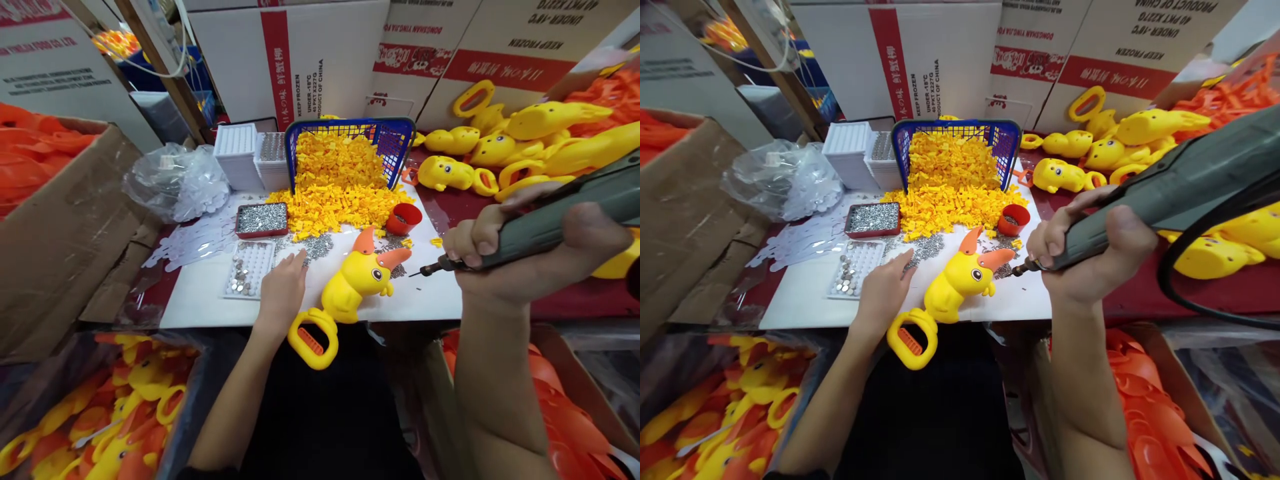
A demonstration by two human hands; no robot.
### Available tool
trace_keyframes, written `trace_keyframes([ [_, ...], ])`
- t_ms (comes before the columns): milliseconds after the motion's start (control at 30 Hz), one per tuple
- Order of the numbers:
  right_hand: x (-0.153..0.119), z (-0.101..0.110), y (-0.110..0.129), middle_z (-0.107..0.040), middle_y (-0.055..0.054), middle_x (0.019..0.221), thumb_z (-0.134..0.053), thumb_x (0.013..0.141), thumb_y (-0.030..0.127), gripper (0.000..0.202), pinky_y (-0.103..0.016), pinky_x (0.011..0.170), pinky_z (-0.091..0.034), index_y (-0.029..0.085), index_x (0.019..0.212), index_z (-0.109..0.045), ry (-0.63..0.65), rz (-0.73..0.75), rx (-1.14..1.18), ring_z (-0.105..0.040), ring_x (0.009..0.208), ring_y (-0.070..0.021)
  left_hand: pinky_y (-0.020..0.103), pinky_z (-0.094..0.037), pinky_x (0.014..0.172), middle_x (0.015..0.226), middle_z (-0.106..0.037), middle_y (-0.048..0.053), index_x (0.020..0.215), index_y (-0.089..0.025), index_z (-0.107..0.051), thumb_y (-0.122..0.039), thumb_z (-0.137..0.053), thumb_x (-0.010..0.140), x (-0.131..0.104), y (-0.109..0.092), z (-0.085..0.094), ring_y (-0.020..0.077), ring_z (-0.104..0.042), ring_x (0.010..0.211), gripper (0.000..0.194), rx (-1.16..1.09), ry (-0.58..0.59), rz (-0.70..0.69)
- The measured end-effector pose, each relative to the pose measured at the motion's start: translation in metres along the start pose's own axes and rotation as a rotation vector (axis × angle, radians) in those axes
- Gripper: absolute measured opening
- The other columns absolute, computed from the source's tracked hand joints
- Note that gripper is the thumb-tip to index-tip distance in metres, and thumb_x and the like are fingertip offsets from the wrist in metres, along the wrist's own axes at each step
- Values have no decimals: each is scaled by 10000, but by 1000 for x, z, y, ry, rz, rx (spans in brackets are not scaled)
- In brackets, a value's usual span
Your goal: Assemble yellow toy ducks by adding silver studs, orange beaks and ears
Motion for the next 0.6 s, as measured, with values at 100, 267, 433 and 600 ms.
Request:
trace_keyframes([
  [100,1,-1,-1,-476,52,364,-687,583,396,214,-230,289,-211,229,693,-611,26,-6,3,-321,266,-91,342,-585,744,970,-807,89,1105,-209,-737,-128,-589,928,-2,-1,-2,261,-767,851,244,-70,-97,-21],
  [267,5,-1,-3,-467,111,385,-726,524,513,342,-217,215,-109,244,683,-586,-8,83,38,-244,209,-83,338,-592,777,938,-805,87,969,-181,-745,-112,-641,884,2,6,1,252,-764,862,152,-214,-215,-71],
  [433,5,0,-2,-523,121,514,-710,493,440,319,-202,224,-101,219,664,-555,-145,88,71,-295,238,-55,343,-625,848,949,-812,63,954,-177,-735,-155,-677,875,6,14,7,224,-781,890,100,-409,-353,-55],
  [600,2,-9,-2,-437,106,418,-723,571,476,306,-200,221,-133,222,669,-582,-34,112,89,-279,231,-66,321,-667,795,828,-810,40,893,-163,-727,-230,-783,790,-7,-3,12,212,-796,793,136,-1091,-293,98],
])
Point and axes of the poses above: each hand's wrist, its own x-axis towards the middle knuckle, its own z-axis out of the back of the hand, y = z × x, the point moved 4 cm from there along x, towards the middle knuckle
